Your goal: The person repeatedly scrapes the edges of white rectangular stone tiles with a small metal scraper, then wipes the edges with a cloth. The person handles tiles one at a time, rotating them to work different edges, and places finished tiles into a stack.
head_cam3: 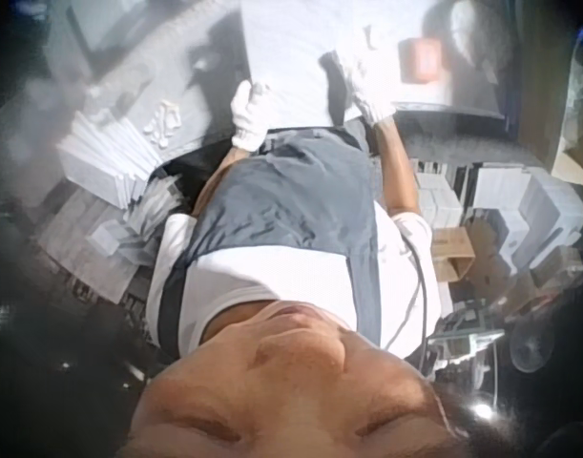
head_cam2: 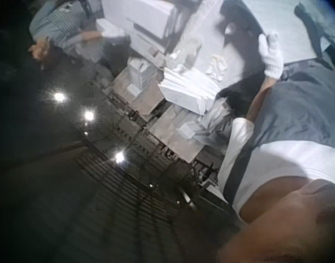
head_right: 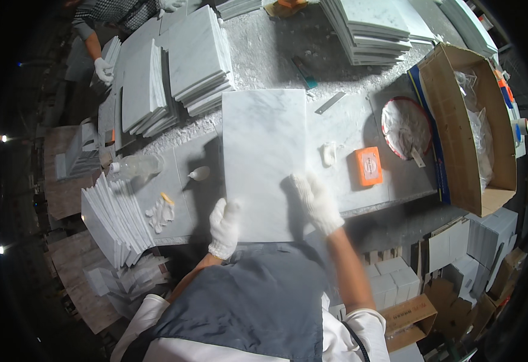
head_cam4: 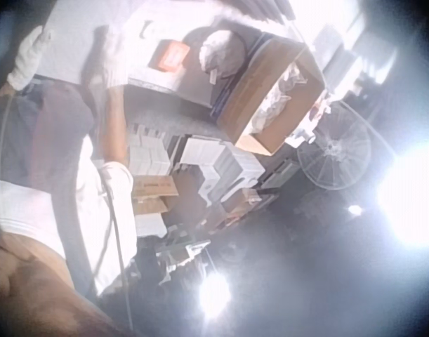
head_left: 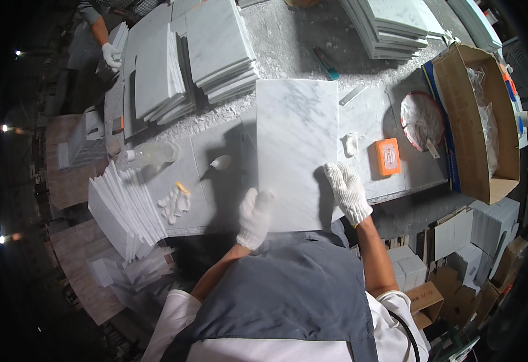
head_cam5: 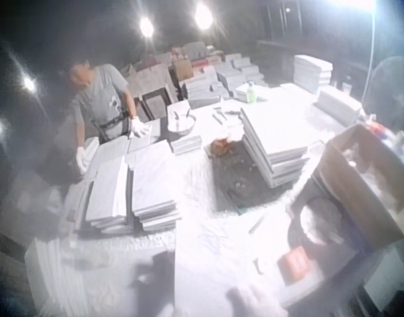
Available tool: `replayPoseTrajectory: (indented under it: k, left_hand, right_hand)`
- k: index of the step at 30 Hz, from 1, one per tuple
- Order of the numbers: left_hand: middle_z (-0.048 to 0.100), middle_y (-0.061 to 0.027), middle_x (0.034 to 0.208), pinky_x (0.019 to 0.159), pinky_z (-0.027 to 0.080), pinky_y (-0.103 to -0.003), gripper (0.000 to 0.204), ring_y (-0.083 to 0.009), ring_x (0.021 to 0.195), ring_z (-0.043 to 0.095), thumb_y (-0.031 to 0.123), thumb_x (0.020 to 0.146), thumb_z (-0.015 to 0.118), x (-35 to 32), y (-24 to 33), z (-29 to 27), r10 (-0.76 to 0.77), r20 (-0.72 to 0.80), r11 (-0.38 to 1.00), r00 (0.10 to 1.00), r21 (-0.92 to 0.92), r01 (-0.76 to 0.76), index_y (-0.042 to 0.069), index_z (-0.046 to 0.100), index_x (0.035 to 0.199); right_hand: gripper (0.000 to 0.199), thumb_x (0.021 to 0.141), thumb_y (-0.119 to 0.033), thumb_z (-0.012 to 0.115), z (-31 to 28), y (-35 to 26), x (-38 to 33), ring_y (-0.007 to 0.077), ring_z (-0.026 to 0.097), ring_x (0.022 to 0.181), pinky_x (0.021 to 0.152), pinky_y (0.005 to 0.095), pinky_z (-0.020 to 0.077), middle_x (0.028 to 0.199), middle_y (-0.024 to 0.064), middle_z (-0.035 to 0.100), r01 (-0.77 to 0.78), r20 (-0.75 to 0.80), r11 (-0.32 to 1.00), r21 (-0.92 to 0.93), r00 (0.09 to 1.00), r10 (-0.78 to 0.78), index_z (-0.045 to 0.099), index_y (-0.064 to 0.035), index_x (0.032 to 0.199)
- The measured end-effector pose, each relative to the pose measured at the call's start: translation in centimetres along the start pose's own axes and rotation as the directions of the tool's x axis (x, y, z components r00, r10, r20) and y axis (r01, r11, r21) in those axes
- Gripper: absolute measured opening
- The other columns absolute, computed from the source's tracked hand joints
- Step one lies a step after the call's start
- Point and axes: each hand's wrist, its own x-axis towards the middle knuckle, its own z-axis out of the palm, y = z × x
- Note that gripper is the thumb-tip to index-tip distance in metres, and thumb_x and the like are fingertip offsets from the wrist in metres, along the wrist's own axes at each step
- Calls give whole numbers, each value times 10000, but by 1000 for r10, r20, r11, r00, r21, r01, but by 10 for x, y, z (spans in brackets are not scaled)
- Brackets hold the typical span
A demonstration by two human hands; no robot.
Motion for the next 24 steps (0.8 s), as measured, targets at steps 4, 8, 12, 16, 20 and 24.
replayPoseTrajectory:
  k: [4, 8, 12, 16, 20, 24]
  left_hand:
    - [576, -15, 801, 664, 439, -296, 391, -92, 745, 497, 348, 1013, 628, -3, -1, -1, -227, 101, 953, 969, -181, 243, -38, 599, 957]
    - [653, -24, 965, 775, 465, -253, 440, -83, 861, 544, 348, 1029, 610, -4, -9, -2, -334, 133, 896, 933, -263, 358, -79, 617, 1136]
    - [656, -31, 1034, 847, 456, -252, 481, -77, 937, 541, 349, 1034, 603, -3, -25, 2, -364, 136, 899, 921, -208, 386, -91, 596, 1228]
    - [664, -47, 1054, 889, 452, -259, 513, -92, 971, 551, 376, 1032, 596, 0, -36, 3, -372, 182, 896, 910, -183, 404, -93, 590, 1241]
    - [672, -128, 1167, 972, 445, -281, 609, -146, 1082, 588, 444, 1021, 584, 3, -41, 3, -385, 248, 905, 889, -85, 416, -84, 560, 1323]
    - [647, -206, 1270, 1042, 427, -333, 688, -236, 1203, 589, 517, 996, 583, -2, -47, 11, -355, 135, 933, 925, -14, 360, -59, 545, 1371]
  right_hand:
    - [381, 964, -425, 620, -23, 13, 10, 243, 678, 968, 917, 345, 513, 1077, 167, 708, -266, -127, 943, -201, 961, 244, 700, -116, 1172]
    - [363, 899, -293, 755, -31, 41, 33, 238, 697, 888, 748, 377, 552, 1043, 75, 684, -131, -357, 715, -686, 918, -174, 666, -139, 1215]
    - [410, 868, -340, 765, -32, 64, 47, 316, 683, 977, 776, 440, 549, 1183, 77, 637, -178, -322, 610, -772, 937, -134, 643, -236, 1245]
    - [319, 890, -317, 738, -36, 71, 58, 329, 683, 981, 781, 455, 543, 1181, 72, 647, -64, -239, 580, -812, 943, -232, 661, -227, 1187]
    - [233, 908, -241, 723, -39, 67, 60, 309, 688, 964, 775, 429, 545, 1112, 83, 671, 7, -219, 573, -820, 920, -325, 689, -188, 1132]
    - [223, 902, -121, 734, -27, 43, 50, 254, 701, 897, 736, 366, 549, 1028, 95, 695, 247, -306, 704, -666, 770, -560, 699, -120, 1122]
